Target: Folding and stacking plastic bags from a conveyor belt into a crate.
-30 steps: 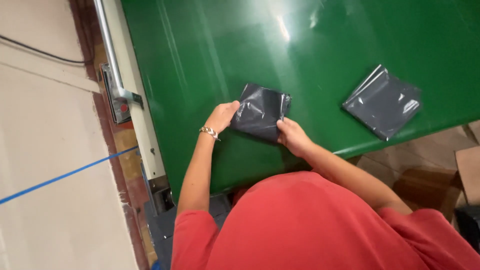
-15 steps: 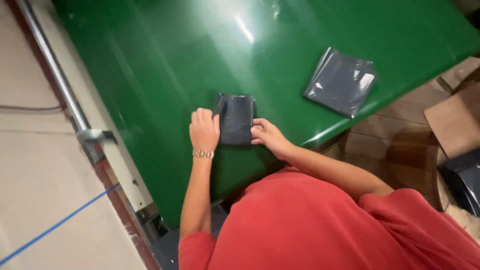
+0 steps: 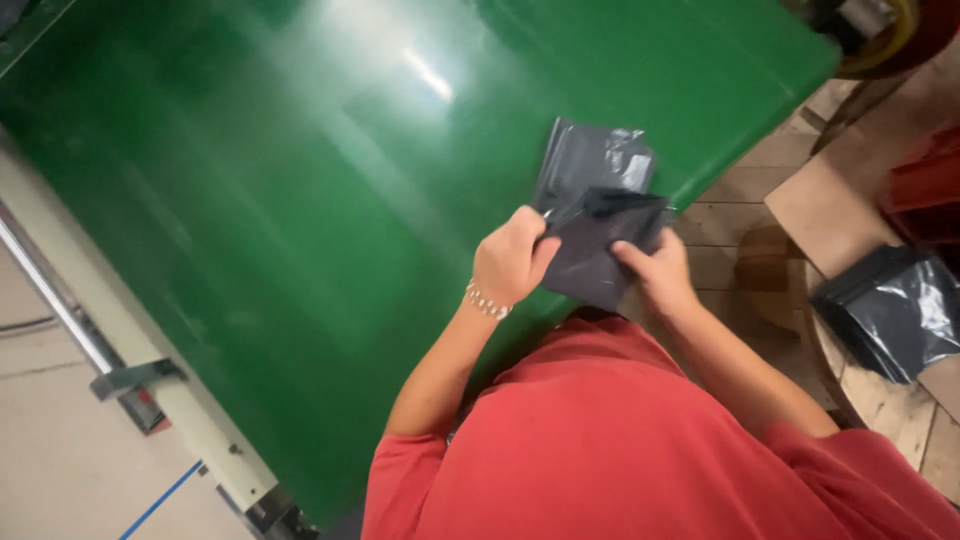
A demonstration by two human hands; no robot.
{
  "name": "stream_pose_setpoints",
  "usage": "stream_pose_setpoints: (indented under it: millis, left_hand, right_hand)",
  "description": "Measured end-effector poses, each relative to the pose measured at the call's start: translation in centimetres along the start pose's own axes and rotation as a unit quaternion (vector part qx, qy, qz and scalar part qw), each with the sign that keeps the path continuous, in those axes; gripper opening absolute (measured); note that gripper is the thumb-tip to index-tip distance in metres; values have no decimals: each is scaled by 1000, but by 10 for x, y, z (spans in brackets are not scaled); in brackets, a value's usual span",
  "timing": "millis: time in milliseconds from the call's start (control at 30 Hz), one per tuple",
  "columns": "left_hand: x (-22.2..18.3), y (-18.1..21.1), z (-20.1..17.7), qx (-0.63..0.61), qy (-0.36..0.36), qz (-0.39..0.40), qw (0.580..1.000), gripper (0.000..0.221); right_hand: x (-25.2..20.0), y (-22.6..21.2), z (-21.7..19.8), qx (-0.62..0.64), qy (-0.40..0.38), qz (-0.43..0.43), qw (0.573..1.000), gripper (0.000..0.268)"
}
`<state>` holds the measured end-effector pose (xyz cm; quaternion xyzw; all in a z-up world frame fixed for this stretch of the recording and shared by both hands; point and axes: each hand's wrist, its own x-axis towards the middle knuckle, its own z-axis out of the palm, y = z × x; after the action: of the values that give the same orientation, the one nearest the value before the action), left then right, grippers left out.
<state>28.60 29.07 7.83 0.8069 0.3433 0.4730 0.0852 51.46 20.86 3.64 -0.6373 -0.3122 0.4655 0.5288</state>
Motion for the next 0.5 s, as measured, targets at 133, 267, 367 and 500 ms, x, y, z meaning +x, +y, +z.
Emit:
stream_pose_setpoints:
  millis: [133,267,367,500]
  left_hand:
    - [41,-32,58,148,-84,-48,984,34]
    - [53,-68,102,127,-200,-183,954,34]
    - [61,-78,104,89,-269,-258,924,27]
    - [75,-92,94,89,-328,-291,894,28]
  right_hand:
    - [1,-24,-68,9,48,-55,997,32]
    - [5,-61,-96,29,64,-52,996,27]
    - [16,-76,-87,54,50,-27,997,31]
    - [53,-86,-34,171,-22,2,985,30]
